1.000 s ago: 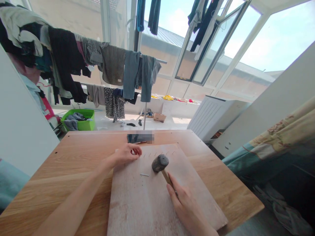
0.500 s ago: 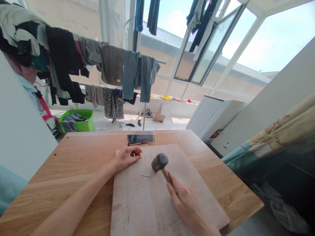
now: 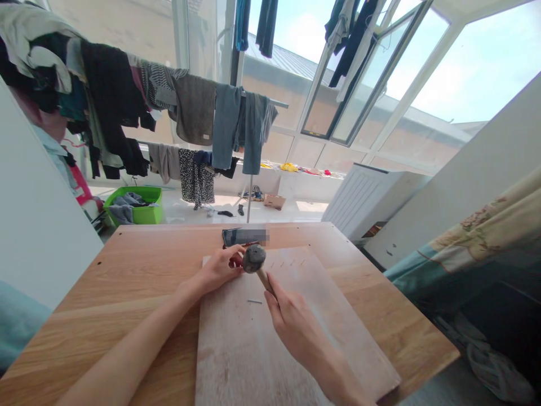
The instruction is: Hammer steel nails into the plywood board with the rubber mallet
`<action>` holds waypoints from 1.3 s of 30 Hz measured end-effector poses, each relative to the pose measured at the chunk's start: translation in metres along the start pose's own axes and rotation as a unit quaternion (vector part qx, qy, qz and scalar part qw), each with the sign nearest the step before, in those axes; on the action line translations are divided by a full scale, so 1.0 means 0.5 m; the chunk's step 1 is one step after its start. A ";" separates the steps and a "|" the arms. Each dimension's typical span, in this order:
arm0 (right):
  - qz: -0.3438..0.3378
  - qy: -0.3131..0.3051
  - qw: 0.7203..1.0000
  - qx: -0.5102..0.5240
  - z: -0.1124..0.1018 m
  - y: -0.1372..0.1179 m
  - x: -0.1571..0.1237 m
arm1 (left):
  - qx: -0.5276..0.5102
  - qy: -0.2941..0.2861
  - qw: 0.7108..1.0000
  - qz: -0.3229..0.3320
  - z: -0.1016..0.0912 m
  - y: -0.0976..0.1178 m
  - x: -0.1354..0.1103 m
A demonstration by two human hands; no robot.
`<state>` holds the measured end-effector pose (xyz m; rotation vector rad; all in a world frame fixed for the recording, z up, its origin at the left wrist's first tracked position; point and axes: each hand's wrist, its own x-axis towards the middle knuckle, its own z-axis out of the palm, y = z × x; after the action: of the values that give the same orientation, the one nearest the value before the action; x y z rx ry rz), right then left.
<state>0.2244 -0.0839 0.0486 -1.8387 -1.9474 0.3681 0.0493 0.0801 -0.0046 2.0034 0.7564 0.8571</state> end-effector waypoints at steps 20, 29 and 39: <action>0.109 0.004 0.993 0.049 0.021 0.130 -0.117 | 0.236 -0.119 0.962 0.061 -0.038 0.137 -0.024; 0.081 0.014 0.996 0.034 0.018 0.097 -0.107 | 0.485 -0.194 0.833 0.180 0.119 0.194 -0.083; 0.078 0.037 0.994 0.065 0.047 0.156 -0.116 | 0.178 -0.048 0.982 0.039 -0.012 0.081 -0.054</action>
<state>0.2828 -0.1326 -0.0162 -1.8976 -1.6943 0.4567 0.0369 0.0427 0.0245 2.3860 0.8260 0.7003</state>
